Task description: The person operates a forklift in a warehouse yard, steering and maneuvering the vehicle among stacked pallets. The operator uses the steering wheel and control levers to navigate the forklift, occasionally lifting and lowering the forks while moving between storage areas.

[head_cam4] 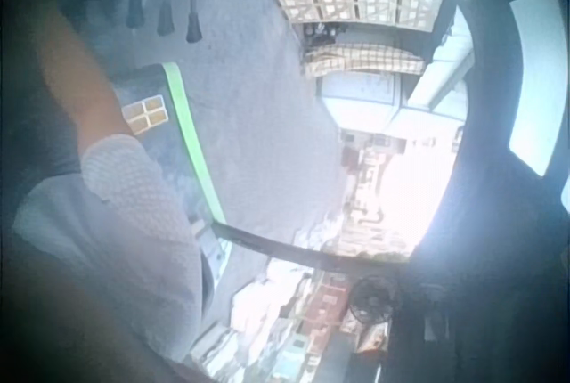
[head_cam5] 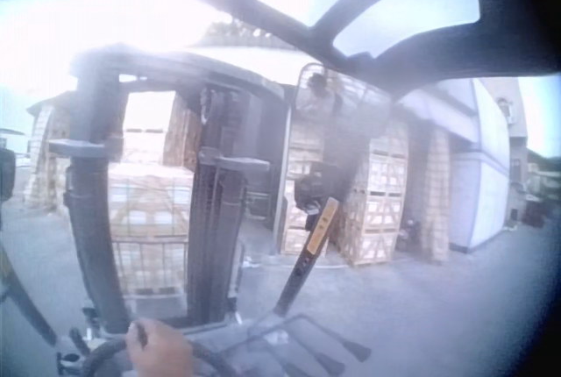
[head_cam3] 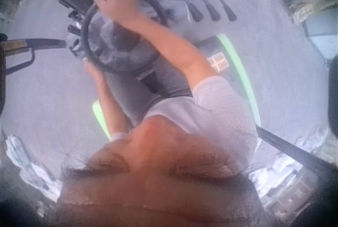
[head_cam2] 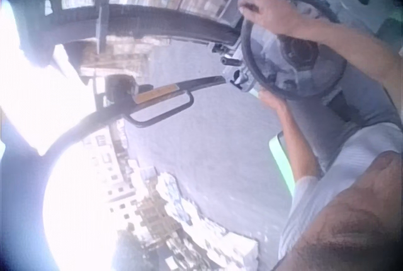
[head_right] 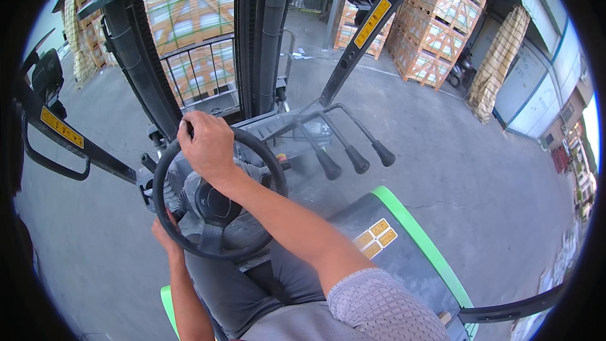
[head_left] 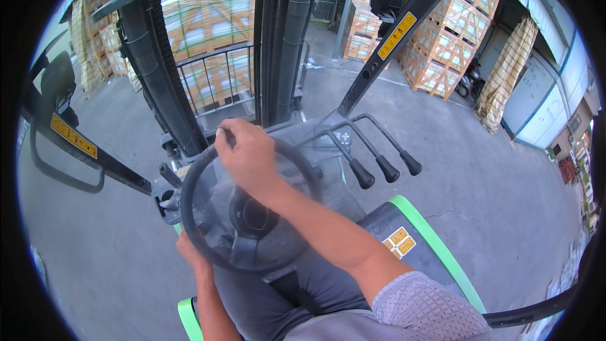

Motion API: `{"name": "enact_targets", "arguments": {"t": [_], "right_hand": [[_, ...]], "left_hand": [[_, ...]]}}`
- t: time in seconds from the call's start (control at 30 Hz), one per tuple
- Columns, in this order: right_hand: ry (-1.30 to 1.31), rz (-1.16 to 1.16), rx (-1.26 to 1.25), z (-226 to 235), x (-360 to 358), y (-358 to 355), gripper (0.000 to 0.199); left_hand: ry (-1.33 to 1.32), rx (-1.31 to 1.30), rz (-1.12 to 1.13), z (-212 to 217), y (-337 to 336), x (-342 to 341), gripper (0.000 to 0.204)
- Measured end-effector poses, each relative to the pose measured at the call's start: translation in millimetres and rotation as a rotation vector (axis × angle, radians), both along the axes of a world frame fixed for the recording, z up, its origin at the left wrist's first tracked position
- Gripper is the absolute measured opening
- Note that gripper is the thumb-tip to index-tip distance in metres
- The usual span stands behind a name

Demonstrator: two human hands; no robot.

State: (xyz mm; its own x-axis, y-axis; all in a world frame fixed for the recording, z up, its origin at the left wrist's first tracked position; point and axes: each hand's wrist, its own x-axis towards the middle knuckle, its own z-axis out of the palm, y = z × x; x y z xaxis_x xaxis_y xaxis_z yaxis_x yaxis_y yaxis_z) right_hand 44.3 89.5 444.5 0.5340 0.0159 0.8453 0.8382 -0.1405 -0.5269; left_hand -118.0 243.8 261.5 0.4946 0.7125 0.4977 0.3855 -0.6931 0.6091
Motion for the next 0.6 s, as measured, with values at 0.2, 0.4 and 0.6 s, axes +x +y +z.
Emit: {"name": "enact_targets", "arguments": {"t": [0.2,0.4,0.6], "right_hand": [[-0.016,-0.004,-0.018,1,-1,7,0.009],[-0.010,-0.011,-0.008,-1,-1,10,0.007],[-0.002,-0.014,-0.001,-2,-5,20,0.006]], "left_hand": [[-0.107,0.091,-0.024,-4,6,2,0.048],[-0.050,0.048,-0.001,-12,14,-2,0.024],[-0.026,-0.054,0.012,-14,22,-14,0.035]]}}
